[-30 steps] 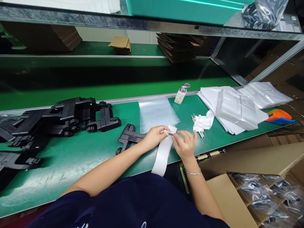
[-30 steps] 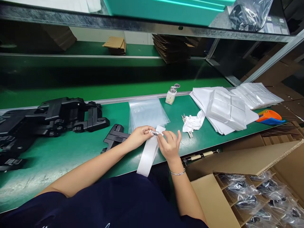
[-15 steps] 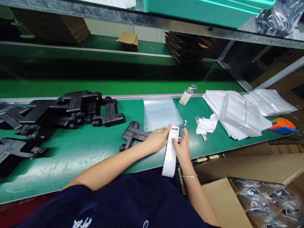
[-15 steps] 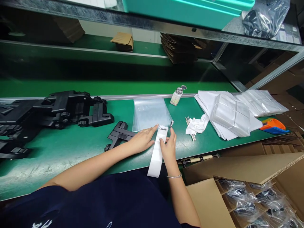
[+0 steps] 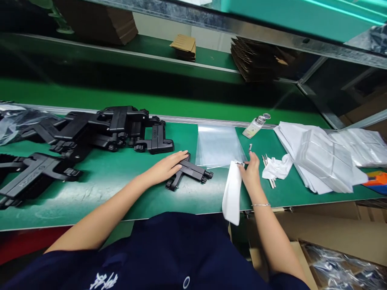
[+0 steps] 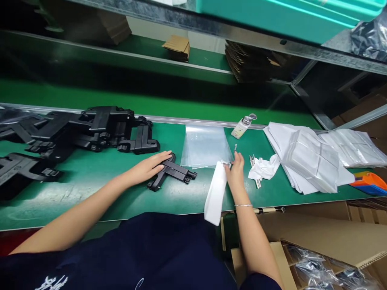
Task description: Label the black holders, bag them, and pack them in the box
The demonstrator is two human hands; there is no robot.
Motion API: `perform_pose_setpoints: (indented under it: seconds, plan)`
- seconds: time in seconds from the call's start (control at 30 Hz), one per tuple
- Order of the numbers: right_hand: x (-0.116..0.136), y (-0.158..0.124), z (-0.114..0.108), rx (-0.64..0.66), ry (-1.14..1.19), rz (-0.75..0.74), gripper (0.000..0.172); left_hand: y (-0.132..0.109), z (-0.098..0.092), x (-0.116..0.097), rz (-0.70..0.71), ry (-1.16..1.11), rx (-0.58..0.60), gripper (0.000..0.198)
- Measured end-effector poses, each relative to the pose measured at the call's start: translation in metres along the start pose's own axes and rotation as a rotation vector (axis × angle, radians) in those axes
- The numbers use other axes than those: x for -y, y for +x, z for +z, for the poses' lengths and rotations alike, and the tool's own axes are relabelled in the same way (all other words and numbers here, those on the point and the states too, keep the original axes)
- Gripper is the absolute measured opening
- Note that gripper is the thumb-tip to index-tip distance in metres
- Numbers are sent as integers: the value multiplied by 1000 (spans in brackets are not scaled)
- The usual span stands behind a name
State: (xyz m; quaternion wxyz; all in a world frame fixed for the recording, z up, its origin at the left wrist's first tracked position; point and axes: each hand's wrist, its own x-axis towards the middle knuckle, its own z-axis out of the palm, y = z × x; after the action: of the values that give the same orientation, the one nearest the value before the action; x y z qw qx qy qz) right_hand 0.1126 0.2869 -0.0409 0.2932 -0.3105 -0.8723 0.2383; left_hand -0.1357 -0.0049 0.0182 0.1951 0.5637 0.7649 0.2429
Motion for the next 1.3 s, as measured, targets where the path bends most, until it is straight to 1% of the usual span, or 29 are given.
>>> perform_pose_setpoints:
  seconds: [0.03, 0.1, 0.17, 0.23, 0.3, 0.33, 0.37, 0.43, 0.47, 0.53, 0.6, 0.7, 0.83, 1.0, 1.3]
  plan:
    - [-10, 9, -6, -13, -16, 0, 69, -6, 9, 1, -21, -50, -18, 52]
    - [-22, 29, -21, -48, -51, 15, 70, -18, 29, -6, -69, -117, -92, 53]
    - [-19, 44, -37, -107, -91, 19, 66, -27, 46, -20, -105, -150, -140, 54]
    - [4, 46, -48, -183, -82, 2, 53, -32, 54, -32, -133, -178, -162, 55]
    - [44, 34, -51, -220, 46, -3, 30, -32, 55, -37, -156, -208, -201, 53]
    - [66, 23, -47, -195, 153, 6, 19, -30, 54, -38, -161, -222, -218, 52]
    - [88, 11, -41, -123, 262, 23, 18, -28, 52, -37, -160, -233, -224, 52]
    - [125, -14, -22, 117, 413, 59, 20, -21, 51, -35, -147, -254, -202, 51]
    - [138, -25, -10, 205, 450, 75, 20, -18, 52, -34, -141, -265, -186, 50]
    - [152, -40, 12, 310, 473, 120, 19, -13, 55, -34, -141, -283, -180, 48]
    - [153, -46, 29, 346, 480, 165, 19, -11, 58, -35, -142, -295, -189, 47]
    - [147, -46, 38, 360, 478, 178, 19, -12, 60, -37, -135, -300, -192, 47]
    - [144, -45, 37, 360, 438, 137, 18, -12, 59, -38, -136, -308, -185, 48]
    - [147, -47, 38, 341, 430, 141, 19, -12, 58, -38, -138, -316, -183, 48]
    - [147, -47, 38, 347, 418, 140, 20, -13, 59, -37, -130, -308, -192, 47]
